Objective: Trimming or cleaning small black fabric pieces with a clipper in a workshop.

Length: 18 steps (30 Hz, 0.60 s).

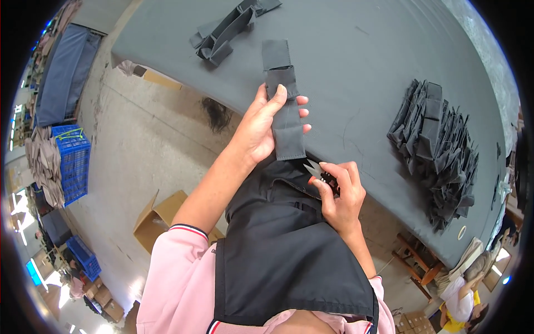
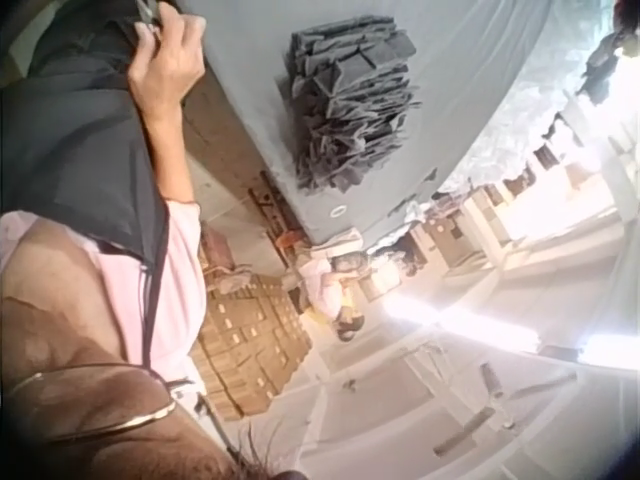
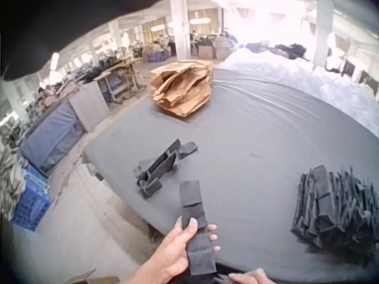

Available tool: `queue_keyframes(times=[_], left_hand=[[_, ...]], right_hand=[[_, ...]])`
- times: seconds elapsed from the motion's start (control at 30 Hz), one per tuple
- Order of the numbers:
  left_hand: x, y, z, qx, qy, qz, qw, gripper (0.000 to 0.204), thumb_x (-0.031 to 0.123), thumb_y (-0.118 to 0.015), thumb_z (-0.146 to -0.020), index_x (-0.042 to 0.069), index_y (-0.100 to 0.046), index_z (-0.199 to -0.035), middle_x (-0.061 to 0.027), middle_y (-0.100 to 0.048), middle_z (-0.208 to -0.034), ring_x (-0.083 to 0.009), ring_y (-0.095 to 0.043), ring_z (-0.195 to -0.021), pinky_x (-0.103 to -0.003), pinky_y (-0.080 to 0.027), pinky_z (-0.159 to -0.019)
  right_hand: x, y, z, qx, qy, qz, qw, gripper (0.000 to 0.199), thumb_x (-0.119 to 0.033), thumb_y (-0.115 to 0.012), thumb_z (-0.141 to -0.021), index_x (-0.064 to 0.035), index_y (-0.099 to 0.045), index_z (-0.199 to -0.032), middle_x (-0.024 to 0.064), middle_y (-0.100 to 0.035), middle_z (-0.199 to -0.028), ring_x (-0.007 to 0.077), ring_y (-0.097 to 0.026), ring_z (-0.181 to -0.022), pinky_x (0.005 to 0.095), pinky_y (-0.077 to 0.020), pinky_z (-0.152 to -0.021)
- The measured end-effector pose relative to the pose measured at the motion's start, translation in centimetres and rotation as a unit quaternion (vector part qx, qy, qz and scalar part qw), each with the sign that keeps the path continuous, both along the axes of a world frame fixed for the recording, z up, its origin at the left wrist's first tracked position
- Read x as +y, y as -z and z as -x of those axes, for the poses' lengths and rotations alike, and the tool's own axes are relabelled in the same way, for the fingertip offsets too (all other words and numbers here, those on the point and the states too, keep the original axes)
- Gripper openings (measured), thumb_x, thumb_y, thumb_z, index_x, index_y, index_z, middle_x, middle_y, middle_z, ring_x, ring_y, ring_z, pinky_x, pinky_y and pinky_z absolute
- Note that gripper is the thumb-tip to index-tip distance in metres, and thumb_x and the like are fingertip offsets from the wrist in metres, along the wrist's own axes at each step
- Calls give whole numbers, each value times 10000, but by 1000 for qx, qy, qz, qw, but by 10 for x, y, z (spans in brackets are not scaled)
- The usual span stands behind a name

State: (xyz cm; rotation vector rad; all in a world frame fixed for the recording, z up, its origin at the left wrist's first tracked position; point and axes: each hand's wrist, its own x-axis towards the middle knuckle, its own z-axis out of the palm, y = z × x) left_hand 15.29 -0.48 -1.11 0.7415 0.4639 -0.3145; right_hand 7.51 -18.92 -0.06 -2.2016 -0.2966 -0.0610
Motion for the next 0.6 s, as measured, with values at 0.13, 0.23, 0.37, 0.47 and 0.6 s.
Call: queue_keyframes(times=[0.13, 0.23, 0.37, 0.47, 0.6], left_hand=[[0, -4, 2, -8, 14, -19, 1000, 308, 324, -517, -935, 119, -400, -1133, -117, -582, -1019, -196, -601, -877, -394, -561, -715], [1, -2, 3, -11, 15, -17, 1000, 298, 330, -509, -936, 109, -418, -1115, -127, -591, -1036, -202, -607, -896, -398, -561, -732], [2, -3, 1, -19, 29, -20, 999, 300, 331, -504, -938, 108, -422, -1121, -129, -589, -1046, -204, -608, -898, -386, -561, -734], [0, -6, 3, -36, 55, -10, 998, 299, 323, -501, -941, 104, -420, -1129, -134, -588, -1054, -206, -612, -889, -378, -561, -733], [-7, -3, 2, -55, 58, 16, 997, 285, 298, -502, -943, 100, -418, -1130, -133, -590, -1061, -203, -615, -873, -370, -562, -734]], right_hand=[[4, 1, -9, -73, -19, 50, 996, 264, -90, -732, -679, -79, -625, -920, 52, -525, -752, 182, -527, -580, 281, -376, -533], [8, 1, -15, -74, -82, 100, 989, 229, -79, -713, -702, -67, -629, -914, 36, -528, -760, 193, -512, -570, 278, -390, -530], [-3, -7, -15, 99, -119, -151, 976, 212, -20, -693, -696, -39, -634, -899, 48, -538, -774, 128, -471, -570, 261, -381, -516], [9, -20, -32, 122, -50, -132, 982, 456, -29, -728, -648, -34, -574, -1078, 39, -521, -786, 108, -379, -572, 244, -366, -544], [22, 0, -52, 182, -85, -157, 967, 282, 51, -665, -642, -22, -609, -908, 58, -516, -703, 126, -448, -575, 267, -378, -533]])
